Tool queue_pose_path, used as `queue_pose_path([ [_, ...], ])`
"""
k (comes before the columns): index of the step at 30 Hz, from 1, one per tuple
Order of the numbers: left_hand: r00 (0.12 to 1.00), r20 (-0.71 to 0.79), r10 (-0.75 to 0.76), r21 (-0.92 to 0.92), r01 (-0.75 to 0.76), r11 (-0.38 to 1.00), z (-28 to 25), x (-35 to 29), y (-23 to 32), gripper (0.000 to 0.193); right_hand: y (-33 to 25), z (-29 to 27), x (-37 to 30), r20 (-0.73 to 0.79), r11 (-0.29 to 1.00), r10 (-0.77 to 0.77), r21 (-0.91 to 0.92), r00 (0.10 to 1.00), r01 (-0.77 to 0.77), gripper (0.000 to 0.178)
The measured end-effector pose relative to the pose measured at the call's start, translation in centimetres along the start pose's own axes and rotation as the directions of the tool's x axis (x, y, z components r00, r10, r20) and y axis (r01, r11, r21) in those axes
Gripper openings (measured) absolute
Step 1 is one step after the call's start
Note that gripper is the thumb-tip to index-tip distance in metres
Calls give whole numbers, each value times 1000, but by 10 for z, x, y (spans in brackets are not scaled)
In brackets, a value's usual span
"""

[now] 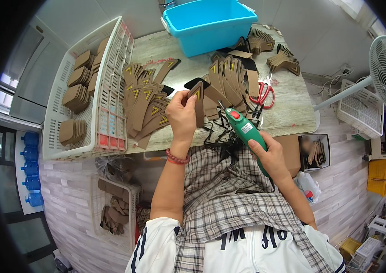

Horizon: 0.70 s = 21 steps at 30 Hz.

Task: The person uses a green rotary tool to trim the edges of small brown cardboard pieces marked with yellow triangles. They handle the pieces one at a time, rotating them to cut along the edges, and place the finished pieces into a white basket on the left.

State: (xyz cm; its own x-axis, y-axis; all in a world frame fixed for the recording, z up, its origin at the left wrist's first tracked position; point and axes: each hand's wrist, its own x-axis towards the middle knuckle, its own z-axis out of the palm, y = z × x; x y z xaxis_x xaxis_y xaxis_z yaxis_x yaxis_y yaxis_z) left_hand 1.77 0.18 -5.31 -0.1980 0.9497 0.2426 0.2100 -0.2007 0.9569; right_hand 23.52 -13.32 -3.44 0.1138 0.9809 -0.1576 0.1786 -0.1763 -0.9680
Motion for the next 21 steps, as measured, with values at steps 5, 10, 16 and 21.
queue_pose_path([
  [5, 987, 66, -149, -562, 160, 811, 14, -7, -1, 14, 2, 3, -3, -35, 997, -33, 72, 999, 35, 37],
  [10, 965, 127, -228, -637, 256, 727, 27, -19, 9, 13, 2, -1, -5, -47, 998, -33, 55, 998, 35, 37],
  [16, 935, 200, -294, -660, 350, 665, 36, -25, 8, 11, -3, -4, -6, -31, 995, -40, 92, 999, 43, 39],
  [21, 916, 249, -315, -668, 398, 628, 38, -30, 4, 10, -5, -4, -7, -54, 996, -41, 79, 998, 45, 39],
])
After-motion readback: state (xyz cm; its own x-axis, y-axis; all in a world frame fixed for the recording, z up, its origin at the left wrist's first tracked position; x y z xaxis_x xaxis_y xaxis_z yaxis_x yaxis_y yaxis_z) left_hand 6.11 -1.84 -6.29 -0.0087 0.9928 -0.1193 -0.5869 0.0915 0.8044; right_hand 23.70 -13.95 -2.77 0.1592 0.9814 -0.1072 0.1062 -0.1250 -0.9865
